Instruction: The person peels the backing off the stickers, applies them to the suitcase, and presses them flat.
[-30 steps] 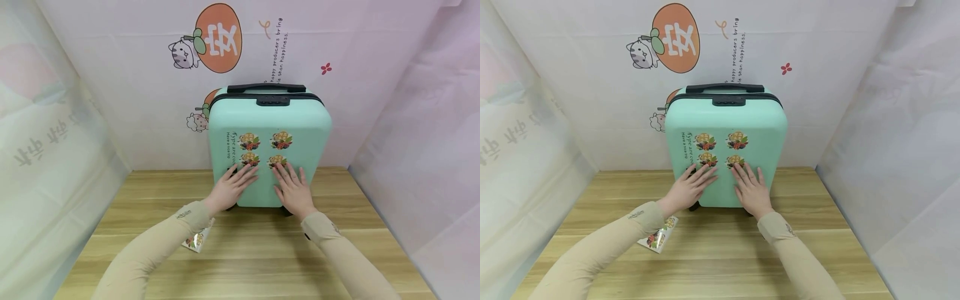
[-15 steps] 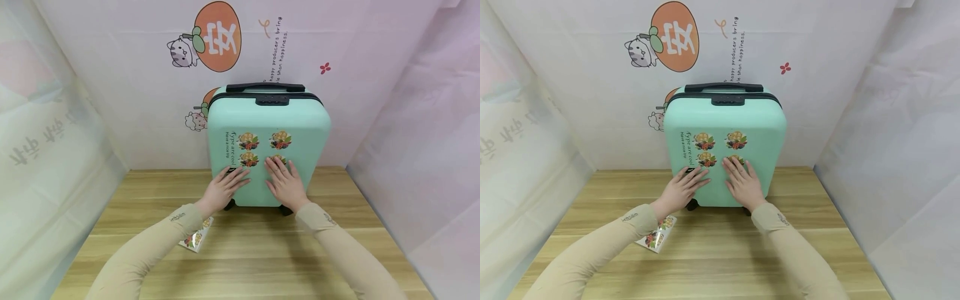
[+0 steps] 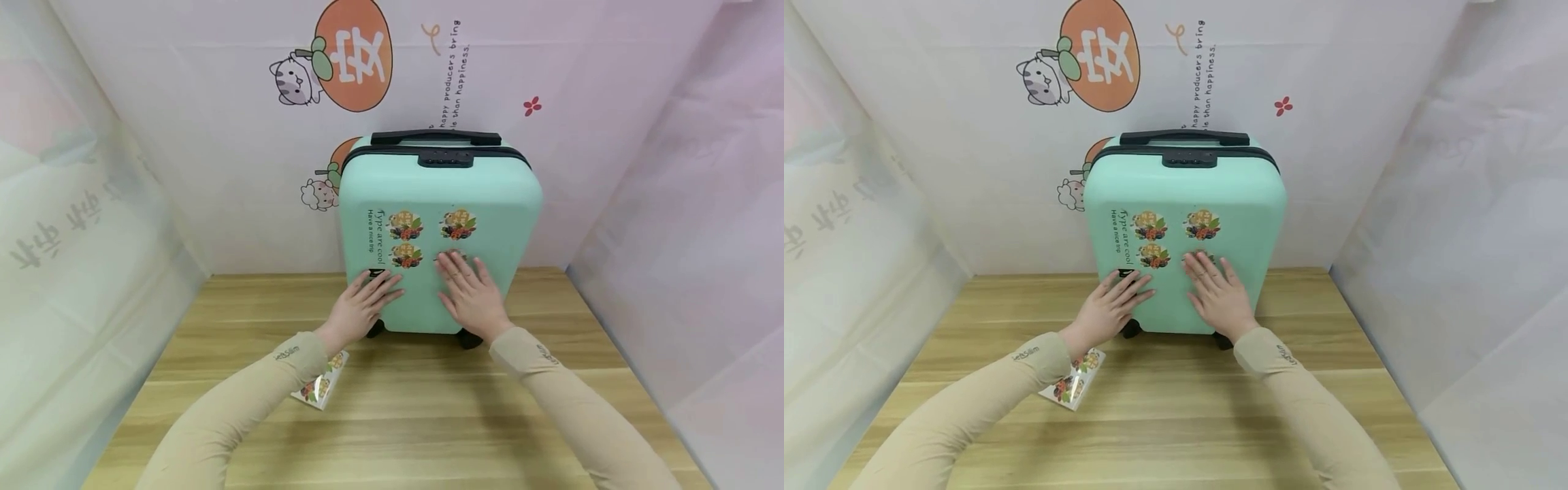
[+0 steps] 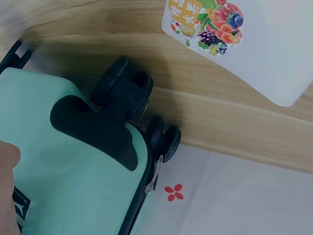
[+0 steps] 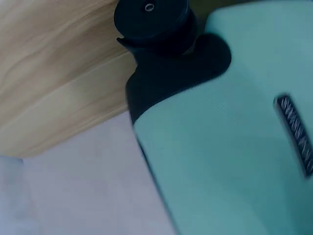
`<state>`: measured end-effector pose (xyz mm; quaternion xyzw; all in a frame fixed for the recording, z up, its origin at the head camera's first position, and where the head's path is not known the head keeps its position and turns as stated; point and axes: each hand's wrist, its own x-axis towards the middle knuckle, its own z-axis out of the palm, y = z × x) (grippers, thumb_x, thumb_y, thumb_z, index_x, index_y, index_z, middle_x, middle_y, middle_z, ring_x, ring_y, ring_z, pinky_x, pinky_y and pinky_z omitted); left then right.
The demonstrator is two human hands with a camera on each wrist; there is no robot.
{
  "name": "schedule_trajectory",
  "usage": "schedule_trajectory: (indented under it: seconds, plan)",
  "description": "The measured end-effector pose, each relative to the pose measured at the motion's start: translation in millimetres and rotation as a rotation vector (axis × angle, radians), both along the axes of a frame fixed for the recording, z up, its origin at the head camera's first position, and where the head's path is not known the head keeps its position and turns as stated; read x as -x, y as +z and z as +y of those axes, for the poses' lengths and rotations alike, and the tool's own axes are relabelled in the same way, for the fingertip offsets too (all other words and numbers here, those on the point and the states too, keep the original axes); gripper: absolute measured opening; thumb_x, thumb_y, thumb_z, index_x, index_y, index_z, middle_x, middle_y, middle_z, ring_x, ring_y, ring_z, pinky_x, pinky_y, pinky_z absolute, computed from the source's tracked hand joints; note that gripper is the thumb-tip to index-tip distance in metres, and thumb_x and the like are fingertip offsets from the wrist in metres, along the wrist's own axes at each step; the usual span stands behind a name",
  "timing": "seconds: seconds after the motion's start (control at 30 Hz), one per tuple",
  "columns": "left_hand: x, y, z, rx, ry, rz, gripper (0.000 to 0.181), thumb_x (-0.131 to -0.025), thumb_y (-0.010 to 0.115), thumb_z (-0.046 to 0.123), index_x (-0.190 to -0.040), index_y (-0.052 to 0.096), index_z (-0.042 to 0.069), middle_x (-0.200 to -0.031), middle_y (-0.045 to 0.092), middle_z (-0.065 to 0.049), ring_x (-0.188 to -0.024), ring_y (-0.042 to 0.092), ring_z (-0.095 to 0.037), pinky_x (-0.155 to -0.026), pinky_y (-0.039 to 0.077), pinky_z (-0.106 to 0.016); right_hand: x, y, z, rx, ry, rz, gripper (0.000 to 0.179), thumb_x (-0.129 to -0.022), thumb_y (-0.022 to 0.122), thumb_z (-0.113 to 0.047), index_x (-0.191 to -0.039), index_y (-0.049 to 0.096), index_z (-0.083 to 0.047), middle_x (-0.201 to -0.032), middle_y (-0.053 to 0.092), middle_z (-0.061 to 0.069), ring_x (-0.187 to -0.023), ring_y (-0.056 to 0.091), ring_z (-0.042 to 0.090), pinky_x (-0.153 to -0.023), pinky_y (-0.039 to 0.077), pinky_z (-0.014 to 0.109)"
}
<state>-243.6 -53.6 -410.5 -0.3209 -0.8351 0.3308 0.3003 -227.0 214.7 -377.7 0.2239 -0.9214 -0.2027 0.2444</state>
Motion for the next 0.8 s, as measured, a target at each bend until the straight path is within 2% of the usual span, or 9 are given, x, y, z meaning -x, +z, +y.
schedule_trajectory:
  seconds: [0.1, 0.23, 0.3, 0.37, 0.43, 0.53, 0.63, 0.73, 0.8]
  plan:
    - [0.1, -0.5, -0.8, -0.004, -0.020, 0.014, 0.062, -0.097, 0.039, 0.052, -0.151, 0.015, 0.035, -0.160, 0.000, 0.005, -0.147, 0.006, -0.013, -0.120, 0.006, -0.039, 3.0, -5.6, -3.9, -0.051, 0.099, 0.070, 0.071, -0.100, 0.033, -0.048, -0.150, -0.007, -0.016, -0.152, -0.027, -0.002, -0.142, -0.023, 0.015, -0.120, 0.001, 0.042]
    - [1.6, 7.5, -3.4, -0.107, -0.138, 0.031, 0.068, -0.096, 0.043, 0.048, -0.153, 0.013, 0.028, -0.158, -0.013, -0.006, -0.147, -0.006, -0.022, -0.120, 0.004, -0.041, 6.4, -8.7, -4.0, -0.031, 0.146, 0.113, 0.063, -0.102, 0.014, -0.048, -0.149, -0.014, -0.016, -0.154, -0.025, -0.003, -0.144, -0.019, 0.015, -0.120, 0.003, 0.041]
    - [4.9, 20.0, -3.2, -0.211, -0.219, 0.054, 0.076, -0.093, 0.049, 0.046, -0.153, 0.007, 0.023, -0.155, -0.019, -0.010, -0.145, -0.014, -0.026, -0.120, 0.000, -0.042, 7.5, -9.3, -2.6, -0.021, 0.150, 0.125, 0.060, -0.102, 0.008, -0.047, -0.149, -0.013, -0.017, -0.155, -0.023, -0.003, -0.145, -0.017, 0.015, -0.120, 0.004, 0.042]
    - [9.2, 39.1, -2.5, -0.336, -0.289, 0.079, 0.087, -0.090, 0.054, 0.044, -0.153, 0.000, 0.021, -0.154, -0.023, -0.012, -0.144, -0.018, -0.029, -0.119, -0.003, -0.044, 7.7, -9.6, -1.8, -0.015, 0.151, 0.127, 0.060, -0.102, 0.009, -0.047, -0.150, -0.013, -0.017, -0.155, -0.022, -0.003, -0.145, -0.016, 0.015, -0.120, 0.005, 0.042]
    - [14.0, 61.4, -1.0, -0.443, -0.319, 0.115, 0.095, -0.088, 0.057, 0.044, -0.152, -0.009, 0.020, -0.154, -0.026, -0.011, -0.143, -0.021, -0.029, -0.119, -0.002, -0.046, 7.5, -9.8, -1.0, -0.018, 0.143, 0.126, 0.059, -0.102, 0.009, -0.046, -0.150, -0.012, -0.017, -0.155, -0.021, -0.002, -0.145, -0.015, 0.015, -0.120, 0.005, 0.043]
    - [19.5, 92.1, -0.6, -0.564, -0.310, 0.154, 0.098, -0.088, 0.058, 0.043, -0.151, -0.012, 0.018, -0.156, -0.023, -0.011, -0.145, -0.013, -0.034, -0.117, 0.012, -0.054, 6.0, -10.2, -0.9, 0.003, 0.149, 0.100, 0.059, -0.103, 0.011, -0.046, -0.150, -0.011, -0.017, -0.155, -0.020, -0.003, -0.145, -0.014, 0.015, -0.120, 0.005, 0.044]
    - [22.9, 114.8, -0.4, -0.634, -0.257, 0.151, 0.088, -0.090, 0.056, 0.043, -0.153, 0.002, 0.014, -0.158, -0.006, -0.016, -0.143, 0.003, -0.041, -0.111, 0.022, -0.058, 4.9, -10.7, -2.2, 0.015, 0.159, 0.088, 0.061, -0.103, 0.014, -0.046, -0.149, -0.011, -0.017, -0.155, -0.021, -0.002, -0.145, -0.016, 0.015, -0.120, 0.004, 0.043]
    - [26.8, 129.8, 2.3, -0.663, -0.201, 0.097, 0.075, -0.093, 0.050, 0.047, -0.150, 0.015, 0.012, -0.154, 0.011, -0.019, -0.140, 0.014, -0.044, -0.112, 0.018, -0.060, 5.0, -12.0, -3.4, 0.010, 0.161, 0.114, 0.063, -0.103, 0.018, -0.046, -0.149, -0.013, -0.017, -0.155, -0.021, -0.002, -0.145, -0.016, 0.015, -0.120, 0.005, 0.043]
    - [30.1, 135.6, 4.9, -0.678, -0.179, 0.062, 0.074, -0.094, 0.048, 0.050, -0.149, 0.019, 0.010, -0.154, 0.016, -0.020, -0.140, 0.017, -0.044, -0.113, 0.016, -0.060, 5.6, -12.9, -5.1, 0.007, 0.178, 0.130, 0.067, -0.102, 0.024, -0.046, -0.150, -0.012, -0.018, -0.156, -0.021, -0.003, -0.145, -0.016, 0.015, -0.120, 0.006, 0.043]
